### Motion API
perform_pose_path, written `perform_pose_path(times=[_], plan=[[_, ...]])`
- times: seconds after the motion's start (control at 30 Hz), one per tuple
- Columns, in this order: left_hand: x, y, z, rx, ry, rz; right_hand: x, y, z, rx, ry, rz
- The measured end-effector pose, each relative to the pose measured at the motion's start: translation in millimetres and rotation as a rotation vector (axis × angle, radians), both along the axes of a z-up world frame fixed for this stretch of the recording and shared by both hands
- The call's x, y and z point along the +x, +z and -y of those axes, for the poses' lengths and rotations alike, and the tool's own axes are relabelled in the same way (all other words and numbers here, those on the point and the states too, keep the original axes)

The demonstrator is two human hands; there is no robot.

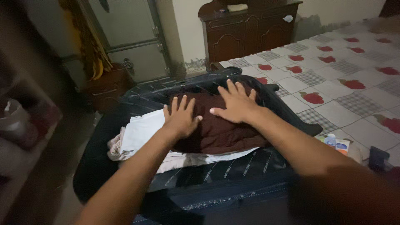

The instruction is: The person folds a brown cloth and a purple patterned cloth on a suitcase lid, then places them into an open suitcase. The person handles the items one at a time, smoothing and folding them before packing.

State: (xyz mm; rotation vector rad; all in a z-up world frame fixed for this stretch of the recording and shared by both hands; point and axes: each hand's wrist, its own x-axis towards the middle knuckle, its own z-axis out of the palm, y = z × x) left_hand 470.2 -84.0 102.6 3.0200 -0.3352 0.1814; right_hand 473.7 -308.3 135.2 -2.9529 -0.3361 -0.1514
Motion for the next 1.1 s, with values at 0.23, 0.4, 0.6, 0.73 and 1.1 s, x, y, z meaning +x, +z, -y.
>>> perform_pose_path(times=[0.23, 0.4, 0.6, 0.73, 1.1], plan=[[-3.5, -7.3, 8.9, 0.099, 0.034, -0.275, 6.4, -24.9, -4.9, -0.172, 0.0, -0.188], [-1.1, -13.6, 14.0, 0.152, 0.043, -0.391, 9.6, -38.1, -1.1, -0.168, -0.036, -0.377], [-1.5, -18.2, 19.6, 0.207, 0.035, -0.405, 7.5, -37.2, -2.4, -0.225, -0.039, -0.47], [-4.7, -22.6, 20.9, 0.22, 0.034, -0.397, 5.3, -37.1, -5.6, -0.28, -0.059, -0.52], [-7.3, -24.9, 23.6, 0.27, 0.042, -0.397, 1.9, -38.1, -8.2, -0.309, -0.069, -0.538]])
